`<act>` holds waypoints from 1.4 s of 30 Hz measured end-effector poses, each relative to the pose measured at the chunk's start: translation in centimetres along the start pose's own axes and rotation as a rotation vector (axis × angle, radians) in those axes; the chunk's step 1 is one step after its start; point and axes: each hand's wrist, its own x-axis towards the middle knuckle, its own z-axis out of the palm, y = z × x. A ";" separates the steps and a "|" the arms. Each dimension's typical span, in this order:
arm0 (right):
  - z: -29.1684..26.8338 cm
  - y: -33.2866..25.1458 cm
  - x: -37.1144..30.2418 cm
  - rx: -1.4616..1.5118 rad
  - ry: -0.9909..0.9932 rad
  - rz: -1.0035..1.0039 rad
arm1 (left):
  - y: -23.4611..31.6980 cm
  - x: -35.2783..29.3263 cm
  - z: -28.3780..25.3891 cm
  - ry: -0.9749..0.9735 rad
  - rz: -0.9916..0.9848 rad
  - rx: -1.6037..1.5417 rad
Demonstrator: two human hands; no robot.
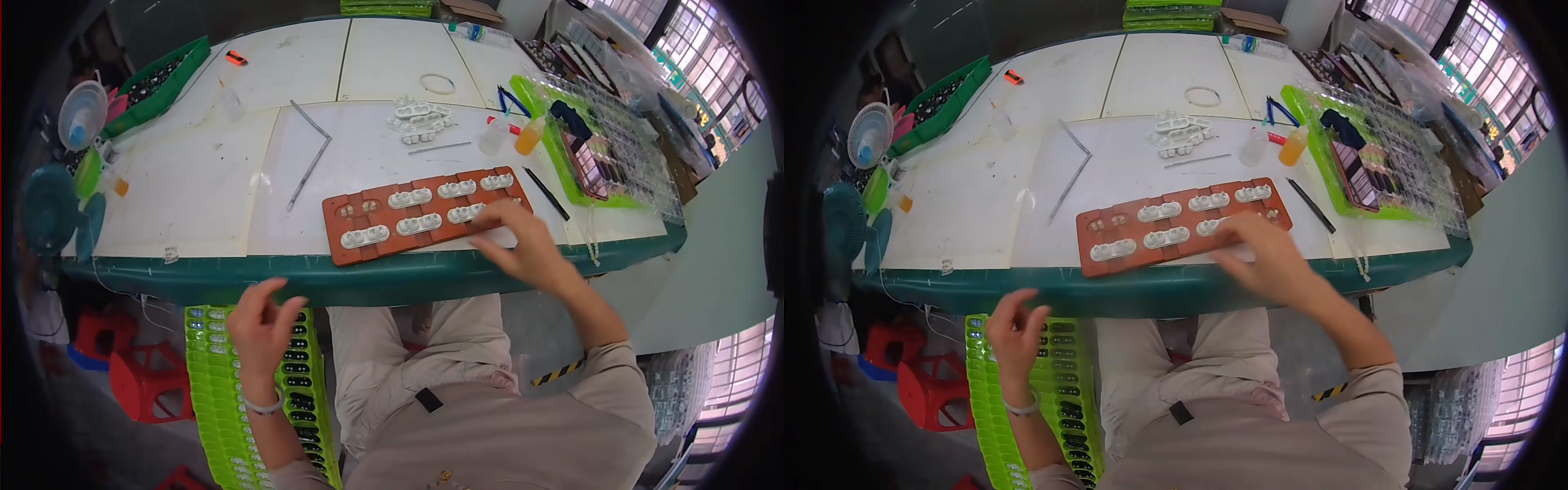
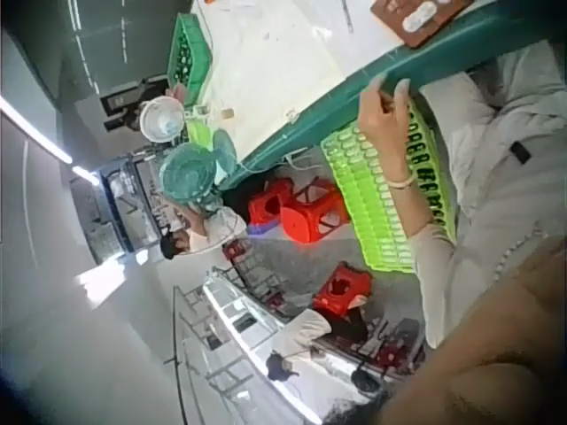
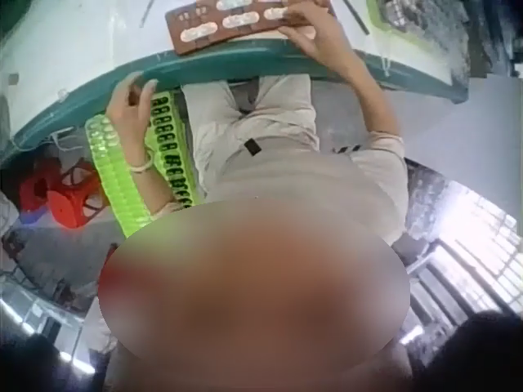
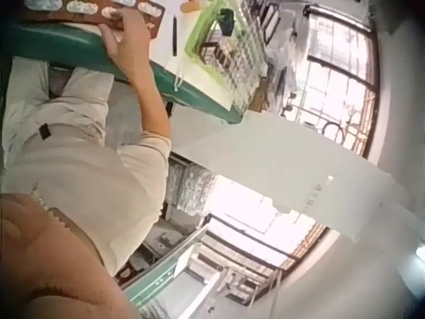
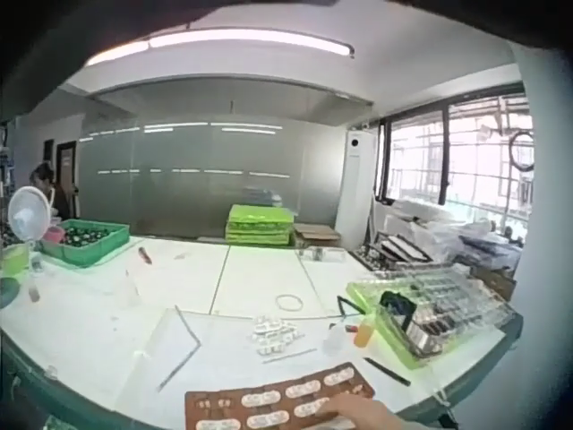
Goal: Assembling small plastic housing components into a wooden fixture and applying adhesive from a bottle.
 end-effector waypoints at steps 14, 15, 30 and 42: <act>-0.9 5.2 6.9 -0.326 -0.580 -0.372 | 5.8 13.6 7.1 -0.697 0.705 0.490; -0.7 5.2 7.2 -0.316 -0.627 -0.349 | 5.7 13.7 7.2 -0.713 0.680 0.519; -0.6 -3.2 1.2 0.131 -0.191 -0.450 | 3.4 10.8 6.1 -0.451 0.525 0.282; 27.7 -6.7 1.0 0.543 -0.645 -0.135 | -6.6 -13.5 -0.8 0.486 -0.368 -0.845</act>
